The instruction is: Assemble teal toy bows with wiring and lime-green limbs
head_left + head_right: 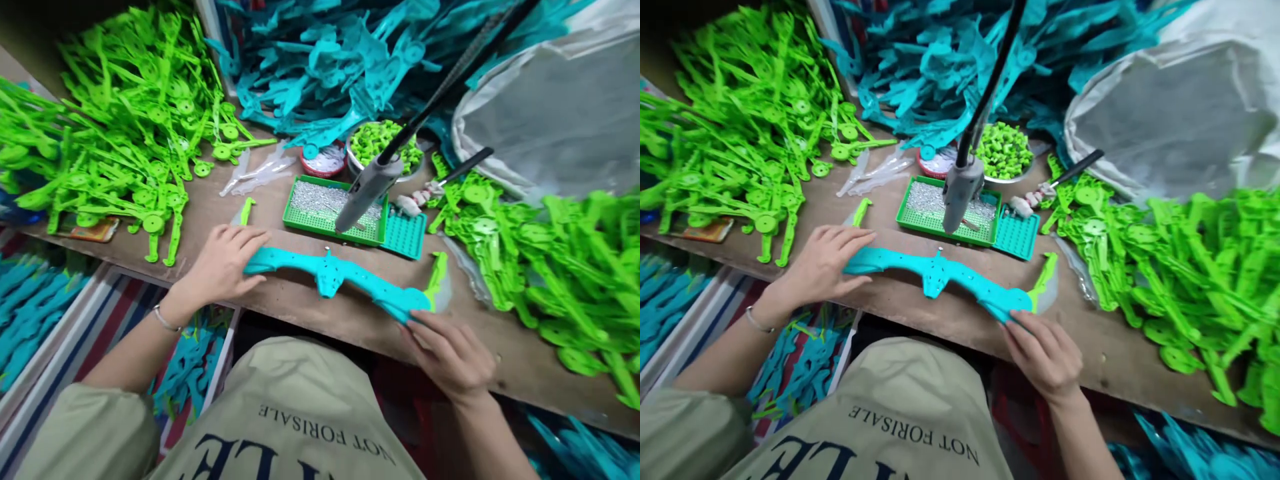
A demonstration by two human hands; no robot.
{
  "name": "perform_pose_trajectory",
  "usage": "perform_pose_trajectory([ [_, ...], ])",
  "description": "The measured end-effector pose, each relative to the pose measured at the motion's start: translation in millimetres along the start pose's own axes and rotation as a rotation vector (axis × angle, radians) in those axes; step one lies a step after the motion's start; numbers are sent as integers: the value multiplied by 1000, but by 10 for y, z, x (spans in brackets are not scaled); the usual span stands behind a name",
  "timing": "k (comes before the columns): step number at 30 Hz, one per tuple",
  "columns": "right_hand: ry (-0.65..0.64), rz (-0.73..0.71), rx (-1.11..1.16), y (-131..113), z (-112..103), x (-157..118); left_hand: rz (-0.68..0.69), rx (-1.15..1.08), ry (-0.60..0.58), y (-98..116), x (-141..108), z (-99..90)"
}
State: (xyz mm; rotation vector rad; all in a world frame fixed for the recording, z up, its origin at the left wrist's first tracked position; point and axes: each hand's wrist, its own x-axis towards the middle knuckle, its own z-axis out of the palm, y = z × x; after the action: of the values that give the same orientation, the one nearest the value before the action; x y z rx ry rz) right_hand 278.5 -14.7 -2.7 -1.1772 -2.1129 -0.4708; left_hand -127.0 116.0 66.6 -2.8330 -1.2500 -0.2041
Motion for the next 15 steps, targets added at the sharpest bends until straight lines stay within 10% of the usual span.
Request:
perform_pose_trajectory([
  [6, -47, 81, -19, -229, 68, -222, 34, -140, -308, 66, 232, 481],
  [15, -209, 363, -70, -367, 123, 334, -46, 27, 239, -12, 27, 623],
])
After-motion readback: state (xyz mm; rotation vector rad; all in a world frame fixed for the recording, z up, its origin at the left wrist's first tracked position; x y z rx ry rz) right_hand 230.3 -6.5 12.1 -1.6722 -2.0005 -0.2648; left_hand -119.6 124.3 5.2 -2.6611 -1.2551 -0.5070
